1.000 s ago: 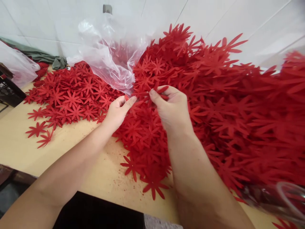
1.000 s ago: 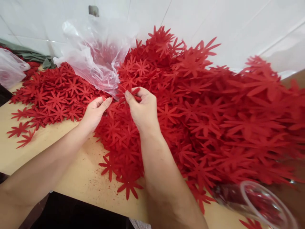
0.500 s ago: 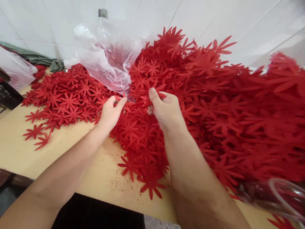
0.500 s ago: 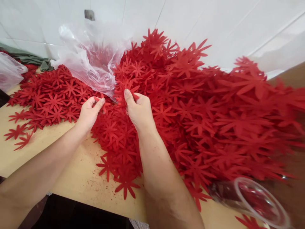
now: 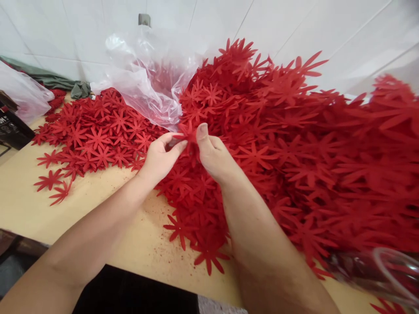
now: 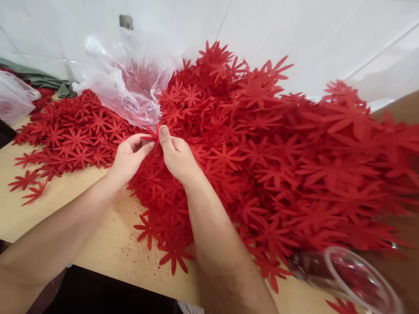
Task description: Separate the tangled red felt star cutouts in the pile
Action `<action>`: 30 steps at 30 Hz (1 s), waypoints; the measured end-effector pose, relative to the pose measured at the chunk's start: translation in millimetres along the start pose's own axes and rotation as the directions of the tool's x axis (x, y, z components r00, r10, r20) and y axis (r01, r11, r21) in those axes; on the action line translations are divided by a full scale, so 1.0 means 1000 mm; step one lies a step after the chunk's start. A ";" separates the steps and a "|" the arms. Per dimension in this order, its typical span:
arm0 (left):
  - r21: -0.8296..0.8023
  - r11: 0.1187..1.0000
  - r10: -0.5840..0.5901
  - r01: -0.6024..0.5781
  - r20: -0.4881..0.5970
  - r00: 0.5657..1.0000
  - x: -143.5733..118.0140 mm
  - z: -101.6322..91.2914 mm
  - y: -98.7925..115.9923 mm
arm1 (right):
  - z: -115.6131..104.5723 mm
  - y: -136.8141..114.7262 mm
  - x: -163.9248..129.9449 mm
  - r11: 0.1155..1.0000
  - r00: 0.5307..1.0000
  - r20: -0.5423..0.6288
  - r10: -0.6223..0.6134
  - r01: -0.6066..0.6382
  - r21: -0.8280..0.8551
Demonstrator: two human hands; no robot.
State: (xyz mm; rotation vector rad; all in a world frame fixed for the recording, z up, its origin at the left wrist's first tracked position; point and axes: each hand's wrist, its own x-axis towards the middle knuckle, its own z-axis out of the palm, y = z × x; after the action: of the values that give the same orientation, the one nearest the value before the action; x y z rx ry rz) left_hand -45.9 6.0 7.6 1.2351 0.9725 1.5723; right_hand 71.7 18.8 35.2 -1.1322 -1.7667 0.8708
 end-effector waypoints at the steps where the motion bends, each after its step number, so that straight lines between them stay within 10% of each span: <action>1: -0.008 1.000 -0.022 0.021 -0.040 0.999 0.001 0.000 0.000 | -0.001 0.000 0.000 1.000 1.000 0.003 -0.009 0.009 -0.003; 5: -0.050 0.993 -0.110 0.103 -0.172 0.979 0.003 -0.003 0.004 | -0.013 0.012 0.006 0.997 0.988 -0.141 -0.062 0.055 -0.055; 10: -0.034 0.986 -0.168 0.165 -0.121 0.978 0.000 -0.002 0.006 | -0.028 0.025 0.011 0.927 0.857 -0.427 -0.287 0.136 -0.350; 18: 0.125 0.982 -0.132 0.138 -0.060 0.989 -0.001 0.000 0.008 | -0.003 0.000 -0.002 0.990 0.990 0.022 -0.139 0.140 -0.014; 30: 0.461 0.879 -0.107 0.119 -0.051 0.993 0.002 -0.007 -0.003 | 0.008 0.011 0.001 0.979 1.000 0.023 0.006 -0.011 0.204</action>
State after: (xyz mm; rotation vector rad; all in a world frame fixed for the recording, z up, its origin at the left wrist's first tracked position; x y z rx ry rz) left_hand -52.2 8.9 3.8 1.4503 1.4702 1.3021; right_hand 68.2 22.4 22.6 -1.0001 -1.6490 1.0476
